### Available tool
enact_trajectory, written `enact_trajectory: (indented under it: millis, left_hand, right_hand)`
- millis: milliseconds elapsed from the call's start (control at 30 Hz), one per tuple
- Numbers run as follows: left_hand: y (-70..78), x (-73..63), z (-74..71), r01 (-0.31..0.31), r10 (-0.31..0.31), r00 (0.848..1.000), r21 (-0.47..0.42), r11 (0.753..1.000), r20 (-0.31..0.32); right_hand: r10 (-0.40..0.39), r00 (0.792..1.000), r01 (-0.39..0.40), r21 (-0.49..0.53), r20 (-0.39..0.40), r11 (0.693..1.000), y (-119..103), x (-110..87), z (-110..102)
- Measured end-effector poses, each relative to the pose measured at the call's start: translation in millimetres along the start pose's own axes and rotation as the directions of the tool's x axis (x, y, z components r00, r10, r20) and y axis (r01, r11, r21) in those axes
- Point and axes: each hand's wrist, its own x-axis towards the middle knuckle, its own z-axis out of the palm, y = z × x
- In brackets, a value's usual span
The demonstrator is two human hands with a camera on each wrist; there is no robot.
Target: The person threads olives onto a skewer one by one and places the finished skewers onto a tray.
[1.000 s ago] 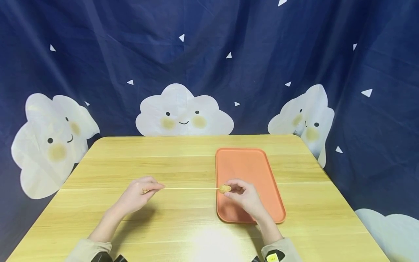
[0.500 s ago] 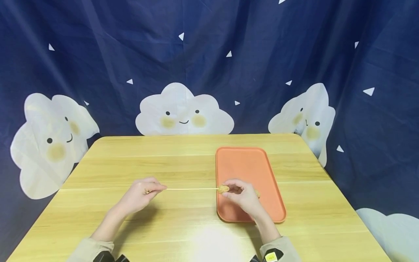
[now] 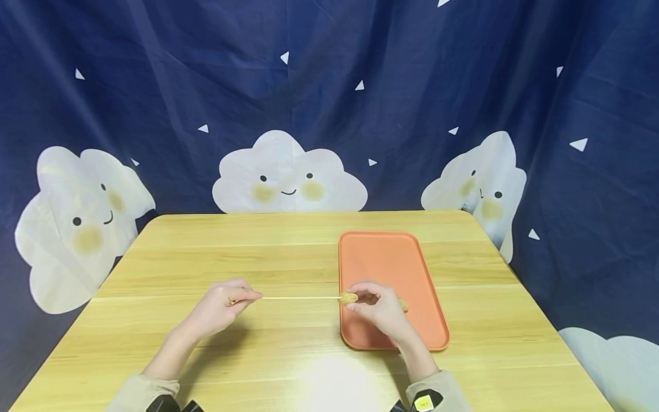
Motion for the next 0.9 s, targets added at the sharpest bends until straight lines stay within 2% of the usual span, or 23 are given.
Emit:
enact_trajectory:
  millis: [233, 433, 700, 900]
  left_hand:
    - [3.1, 1.0, 0.8, -0.004, 0.004, 1.0, -0.018, 1.0, -0.001]
    - [4.2, 2.4, 2.4, -0.013, 0.013, 1.0, -0.012, 1.0, -0.008]
    - [6.0, 4.0, 4.3, -0.026, 0.025, 1.0, -0.032, 0.999, -0.017]
    - [7.4, 3.2, 6.4, -0.013, 0.013, 1.0, -0.052, 0.999, -0.01]
  right_hand:
    - [-0.028, 1.0, 0.028, 0.02, 0.013, 0.999, 0.7, 1.3, 0.9]
    - [-0.05, 0.999, 0.049, 0.079, 0.013, 0.996, 0.7, 2.4, 1.1]
    - [-0.044, 0.999, 0.043, 0.086, 0.017, 0.995, 0.9, 1.6, 0.4]
    - [-0.028, 0.999, 0.026, 0.107, 0.018, 0.994, 0.6, 0.8, -0.1]
